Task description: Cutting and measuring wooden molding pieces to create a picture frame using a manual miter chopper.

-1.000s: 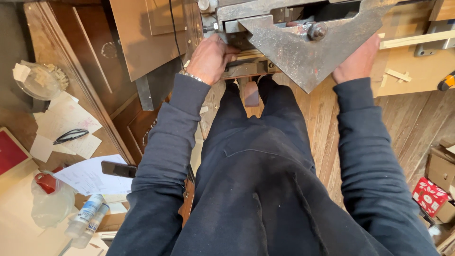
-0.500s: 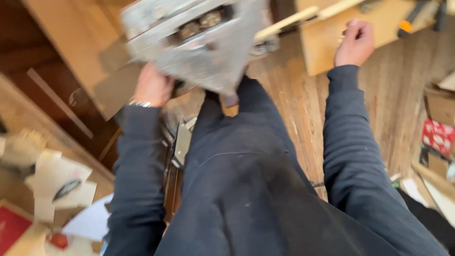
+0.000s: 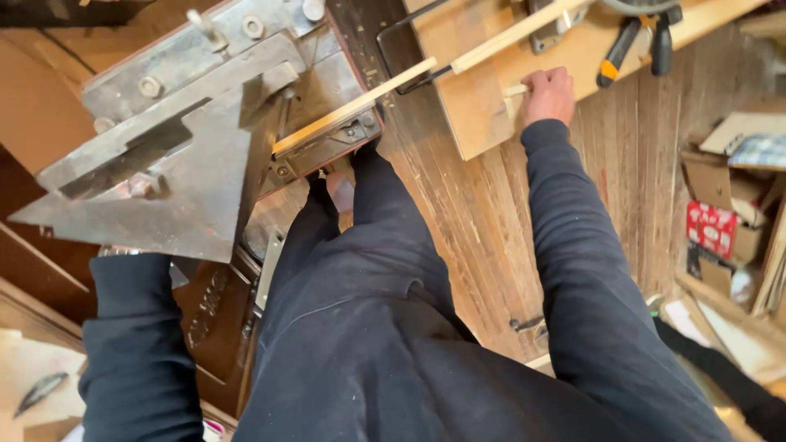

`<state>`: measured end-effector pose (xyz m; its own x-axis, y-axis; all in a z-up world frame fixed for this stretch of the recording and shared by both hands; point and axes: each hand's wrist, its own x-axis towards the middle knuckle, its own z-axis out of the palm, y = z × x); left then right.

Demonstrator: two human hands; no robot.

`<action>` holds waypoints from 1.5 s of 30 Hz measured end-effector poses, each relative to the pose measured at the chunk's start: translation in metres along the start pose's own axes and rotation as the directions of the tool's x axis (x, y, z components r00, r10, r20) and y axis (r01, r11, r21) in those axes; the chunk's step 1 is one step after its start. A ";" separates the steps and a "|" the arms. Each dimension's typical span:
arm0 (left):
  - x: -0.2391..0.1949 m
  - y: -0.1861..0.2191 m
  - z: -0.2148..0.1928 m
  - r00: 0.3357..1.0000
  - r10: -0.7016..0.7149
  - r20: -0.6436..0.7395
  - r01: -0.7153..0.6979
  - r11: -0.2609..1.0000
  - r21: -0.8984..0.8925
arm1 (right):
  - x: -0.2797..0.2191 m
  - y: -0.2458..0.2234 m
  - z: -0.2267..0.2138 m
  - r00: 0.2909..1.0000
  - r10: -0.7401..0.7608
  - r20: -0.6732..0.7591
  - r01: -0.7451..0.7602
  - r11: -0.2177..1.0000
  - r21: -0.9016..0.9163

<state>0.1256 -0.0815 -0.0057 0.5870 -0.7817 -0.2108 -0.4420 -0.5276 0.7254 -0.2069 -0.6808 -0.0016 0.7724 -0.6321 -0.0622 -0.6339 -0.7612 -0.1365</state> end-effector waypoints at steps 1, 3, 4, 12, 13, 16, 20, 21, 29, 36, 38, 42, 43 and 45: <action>-0.006 -0.002 -0.003 0.999 -0.036 -0.003 0.036 0.999 -0.014 | 0.007 0.003 -0.004 0.999 -0.042 -0.013 0.042 0.998 -0.042; -0.041 -0.003 -0.015 0.994 -0.112 -0.006 0.112 0.994 -0.020 | 0.005 -0.005 -0.019 0.994 -0.106 0.003 0.106 0.992 -0.062; -0.054 -0.003 -0.021 0.989 -0.148 0.002 0.148 0.988 -0.035 | 0.002 -0.009 -0.034 0.986 -0.162 -0.029 0.162 0.987 -0.013; -0.035 0.073 -0.053 0.971 -0.200 0.128 0.183 0.974 0.134 | 0.009 -0.188 -0.166 0.929 -0.368 0.044 0.308 0.833 0.460; -0.033 0.089 -0.060 0.992 -0.119 0.048 0.116 0.991 0.060 | 0.012 -0.210 -0.169 0.890 -0.452 0.057 0.366 0.783 0.503; -0.023 0.104 -0.070 0.995 -0.036 -0.097 0.034 0.999 -0.019 | 0.037 -0.263 -0.153 0.738 -0.674 0.014 0.561 0.626 0.542; -0.017 0.125 -0.081 0.985 -0.154 -0.073 0.143 0.979 -0.143 | 0.056 -0.314 -0.135 0.536 -0.831 0.152 0.667 0.526 0.528; -0.018 0.121 -0.076 0.984 -0.161 -0.077 0.148 0.978 -0.145 | 0.057 -0.309 -0.124 0.529 -0.834 0.153 0.669 0.522 0.530; -0.017 0.116 -0.073 0.988 -0.084 -0.130 0.072 0.993 -0.095 | 0.055 -0.296 -0.104 0.505 -0.847 0.165 0.754 0.526 0.393; -0.016 0.112 -0.070 0.984 -0.137 -0.110 0.122 0.983 -0.135 | 0.036 -0.320 -0.110 0.535 -0.776 0.334 0.592 0.626 0.507; -0.017 0.109 -0.067 0.986 -0.099 -0.137 0.083 0.990 -0.115 | 0.029 -0.304 -0.079 0.492 -0.827 0.273 0.676 0.560 0.479; -0.017 0.108 -0.067 0.986 -0.089 -0.141 0.071 0.989 -0.130 | 0.015 -0.287 -0.058 0.539 -0.797 0.272 0.679 0.602 0.420; -0.017 0.108 -0.068 0.987 -0.111 -0.117 0.094 0.986 -0.142 | 0.014 -0.289 -0.062 0.559 -0.781 0.277 0.629 0.618 0.472; -0.016 0.108 -0.067 0.988 -0.127 -0.091 0.112 0.981 -0.155 | 0.016 -0.289 -0.066 0.582 -0.762 0.285 0.575 0.633 0.518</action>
<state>0.1144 -0.1039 0.1200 0.6978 -0.6745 -0.2411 -0.2626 -0.5540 0.7900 -0.0143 -0.4802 0.1018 0.9433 0.2533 -0.2145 0.0628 -0.7708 -0.6340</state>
